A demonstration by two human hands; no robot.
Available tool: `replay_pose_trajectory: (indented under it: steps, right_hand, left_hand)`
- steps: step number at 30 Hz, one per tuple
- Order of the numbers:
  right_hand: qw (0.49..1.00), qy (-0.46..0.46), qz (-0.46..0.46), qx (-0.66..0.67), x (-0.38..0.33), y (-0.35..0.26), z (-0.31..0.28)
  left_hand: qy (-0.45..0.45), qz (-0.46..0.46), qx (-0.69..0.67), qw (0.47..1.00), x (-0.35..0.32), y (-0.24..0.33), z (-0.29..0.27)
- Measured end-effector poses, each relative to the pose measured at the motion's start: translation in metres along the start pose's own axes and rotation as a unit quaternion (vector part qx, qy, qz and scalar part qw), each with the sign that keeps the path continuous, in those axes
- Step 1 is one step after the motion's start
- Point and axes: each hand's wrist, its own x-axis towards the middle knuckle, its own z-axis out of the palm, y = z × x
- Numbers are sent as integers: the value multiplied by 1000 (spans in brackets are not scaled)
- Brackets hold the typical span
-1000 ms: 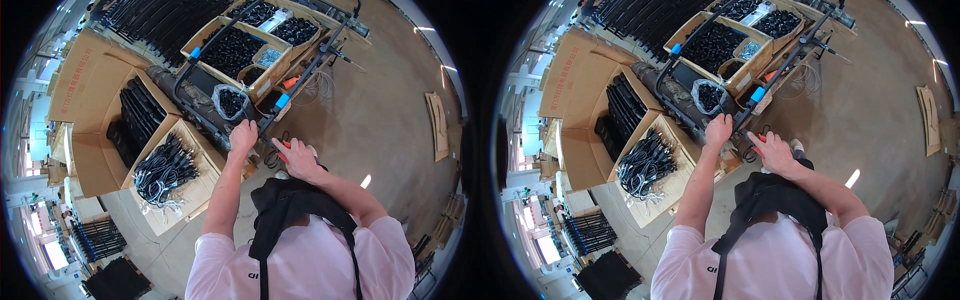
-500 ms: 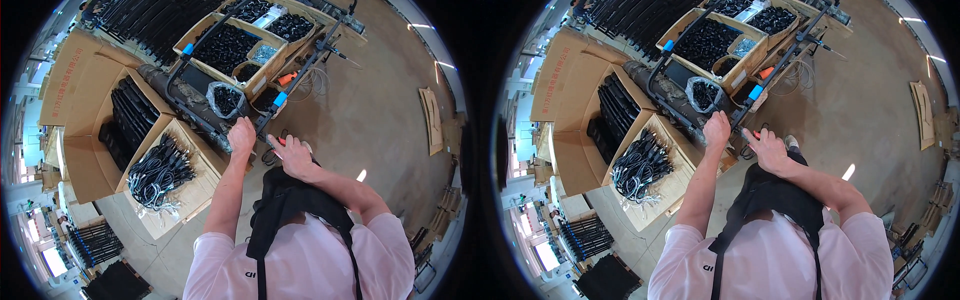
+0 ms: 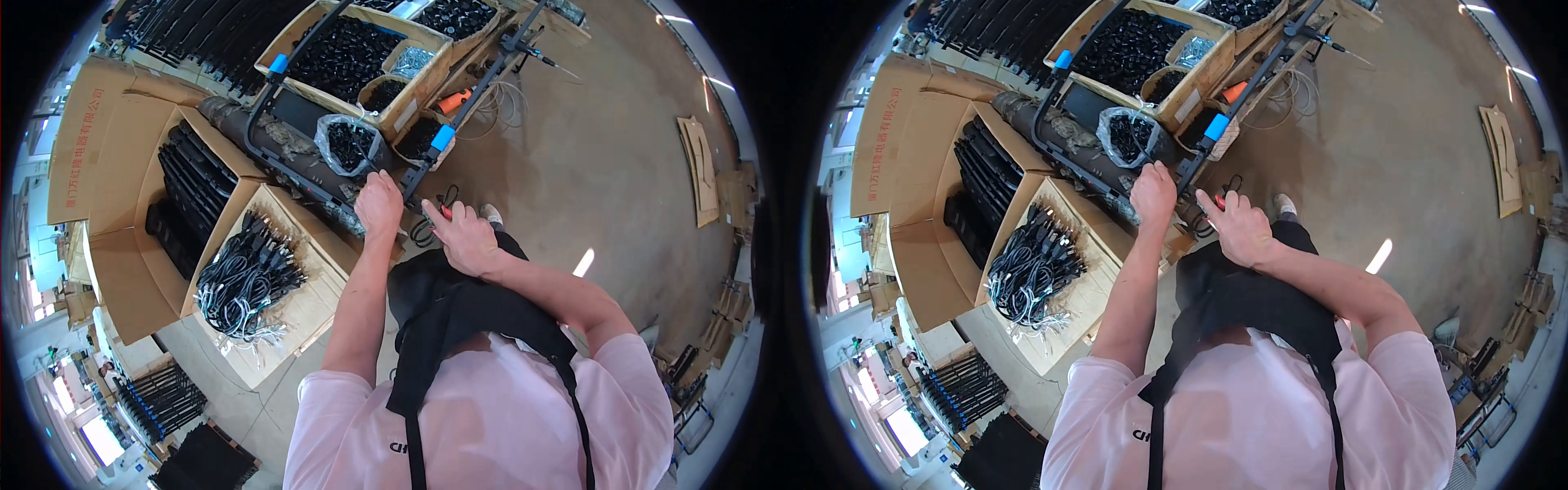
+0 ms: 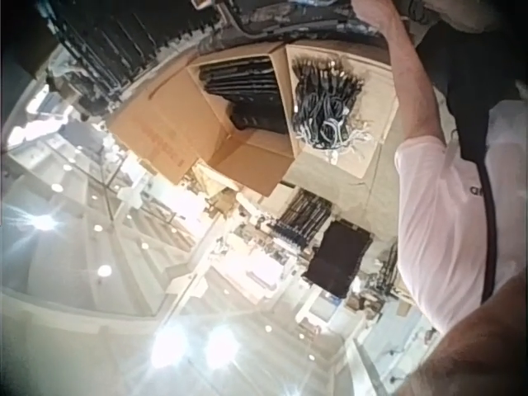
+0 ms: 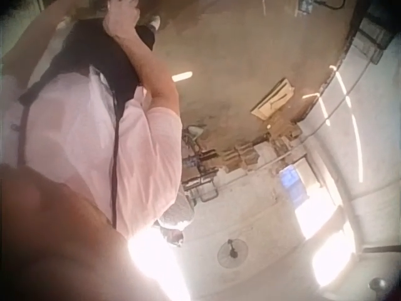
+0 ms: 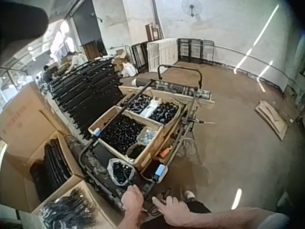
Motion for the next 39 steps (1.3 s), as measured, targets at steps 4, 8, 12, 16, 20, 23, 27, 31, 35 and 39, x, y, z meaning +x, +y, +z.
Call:
replay_pose_trajectory:
  steps: [4, 8, 12, 16, 20, 23, 27, 31, 35, 39]
  right_hand:
    - [990, -83, 22, 114, 13, 22, -5]
    - [731, -283, 27, 620, 30, 96, 38]
    - [689, -316, 67, 649, 35, 88, 33]
    - [970, -220, 0, 108, 38, 77, 26]
    - [903, -358, 50, 234, 34, 86, 9]
    - [893, -351, 112, 261, 37, 101, 12]
    - [923, -268, 150, 233, 72, 115, 56]
    - [924, -262, 164, 226, 123, 110, 100]
    - [745, -377, 349, 426, 161, 120, 172]
    - [641, -254, 391, 610, 146, 100, 227]
  left_hand:
    - [6, -16, -9, 1000, -2, -9, 4]
    - [6, -11, -20, 1000, -4, 1, 2]
    - [-10, -38, -42, 998, -3, -6, 3]
    - [-27, -60, -52, 996, 2, -3, 2]
    - [4, -65, -44, 997, 4, -4, 0]
    - [-20, -105, -64, 992, 4, 0, -2]
    - [-4, -92, -49, 995, 5, 6, -2]
    - [4, -89, -22, 996, 2, 5, -1]
    - [-29, -111, -54, 992, 6, 11, -10]
    - [-19, -182, -170, 968, 3, -1, -23]
